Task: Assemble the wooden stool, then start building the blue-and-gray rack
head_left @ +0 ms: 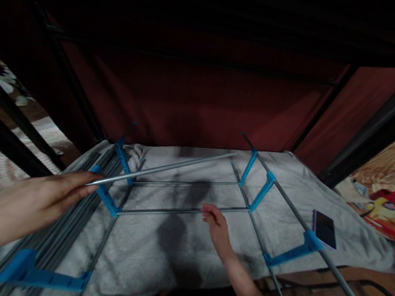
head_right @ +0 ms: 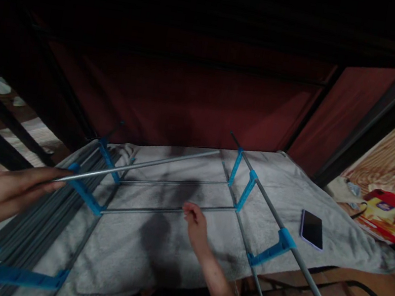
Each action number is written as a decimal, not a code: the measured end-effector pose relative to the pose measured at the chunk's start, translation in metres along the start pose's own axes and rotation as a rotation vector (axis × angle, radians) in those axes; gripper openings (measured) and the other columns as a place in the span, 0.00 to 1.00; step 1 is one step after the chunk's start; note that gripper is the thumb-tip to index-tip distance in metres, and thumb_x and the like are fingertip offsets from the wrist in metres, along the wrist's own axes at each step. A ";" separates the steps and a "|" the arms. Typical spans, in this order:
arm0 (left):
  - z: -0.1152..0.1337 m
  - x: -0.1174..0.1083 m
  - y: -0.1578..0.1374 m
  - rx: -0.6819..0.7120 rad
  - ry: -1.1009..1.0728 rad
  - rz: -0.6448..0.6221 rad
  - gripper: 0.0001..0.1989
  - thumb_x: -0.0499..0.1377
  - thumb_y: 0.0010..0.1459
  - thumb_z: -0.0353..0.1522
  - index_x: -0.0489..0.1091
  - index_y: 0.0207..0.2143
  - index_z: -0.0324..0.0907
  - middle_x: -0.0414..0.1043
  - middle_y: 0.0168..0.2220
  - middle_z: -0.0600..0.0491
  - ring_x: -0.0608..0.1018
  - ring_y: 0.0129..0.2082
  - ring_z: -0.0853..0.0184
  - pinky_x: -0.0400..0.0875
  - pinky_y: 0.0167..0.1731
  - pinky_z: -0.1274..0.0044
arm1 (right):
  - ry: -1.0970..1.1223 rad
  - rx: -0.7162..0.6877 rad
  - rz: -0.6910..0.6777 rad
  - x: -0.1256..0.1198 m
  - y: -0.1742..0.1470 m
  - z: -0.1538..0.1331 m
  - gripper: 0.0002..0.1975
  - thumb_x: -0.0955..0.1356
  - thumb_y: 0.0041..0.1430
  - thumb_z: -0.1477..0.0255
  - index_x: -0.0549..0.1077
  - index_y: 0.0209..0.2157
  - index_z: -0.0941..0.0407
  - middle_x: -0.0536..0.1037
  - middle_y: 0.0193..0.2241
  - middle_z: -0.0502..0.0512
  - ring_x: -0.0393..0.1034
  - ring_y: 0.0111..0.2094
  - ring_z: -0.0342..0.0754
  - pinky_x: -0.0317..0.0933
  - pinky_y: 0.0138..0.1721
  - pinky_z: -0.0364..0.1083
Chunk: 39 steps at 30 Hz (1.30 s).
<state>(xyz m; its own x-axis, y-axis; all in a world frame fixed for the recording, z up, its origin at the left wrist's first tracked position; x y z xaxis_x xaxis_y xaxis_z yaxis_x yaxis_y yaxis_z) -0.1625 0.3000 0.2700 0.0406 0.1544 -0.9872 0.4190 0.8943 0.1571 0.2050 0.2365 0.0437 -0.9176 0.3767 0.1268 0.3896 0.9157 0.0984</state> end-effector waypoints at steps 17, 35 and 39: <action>0.084 0.072 0.074 0.171 -0.038 -0.214 0.27 0.40 0.67 0.43 0.69 0.58 0.46 0.76 0.53 0.48 0.79 0.50 0.56 0.72 0.49 0.69 | 0.652 0.385 0.109 -0.049 0.099 -0.029 0.03 0.66 0.56 0.74 0.73 0.32 0.54 0.82 0.34 0.53 0.76 0.32 0.43 0.71 0.35 0.43; 0.110 0.088 0.124 0.253 -0.082 -0.146 0.20 0.44 0.67 0.38 0.70 0.54 0.46 0.76 0.51 0.49 0.79 0.47 0.59 0.71 0.45 0.73 | 0.709 0.443 0.124 -0.053 0.153 -0.018 0.05 0.66 0.59 0.76 0.70 0.29 0.55 0.78 0.24 0.49 0.72 0.24 0.40 0.69 0.26 0.38; 0.123 0.104 0.132 0.267 -0.081 -0.197 0.19 0.46 0.66 0.34 0.70 0.52 0.44 0.77 0.48 0.47 0.80 0.45 0.59 0.71 0.45 0.72 | 0.742 0.470 0.117 -0.051 0.151 -0.003 0.07 0.64 0.59 0.79 0.72 0.30 0.56 0.79 0.25 0.50 0.72 0.23 0.38 0.70 0.27 0.37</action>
<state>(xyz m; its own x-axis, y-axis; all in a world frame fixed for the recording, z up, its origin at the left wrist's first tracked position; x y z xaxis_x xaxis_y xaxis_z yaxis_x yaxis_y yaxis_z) 0.0088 0.3822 0.1848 0.0023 -0.0540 -0.9985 0.6481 0.7605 -0.0396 0.3108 0.3548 0.0548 -0.5222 0.4337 0.7343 0.2552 0.9011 -0.3506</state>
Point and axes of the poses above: each hand's wrist, its own y-axis towards the middle knuckle, its own x-axis out of the palm, z = x × y, the point moved 8 cm from there along y, towards the middle knuckle
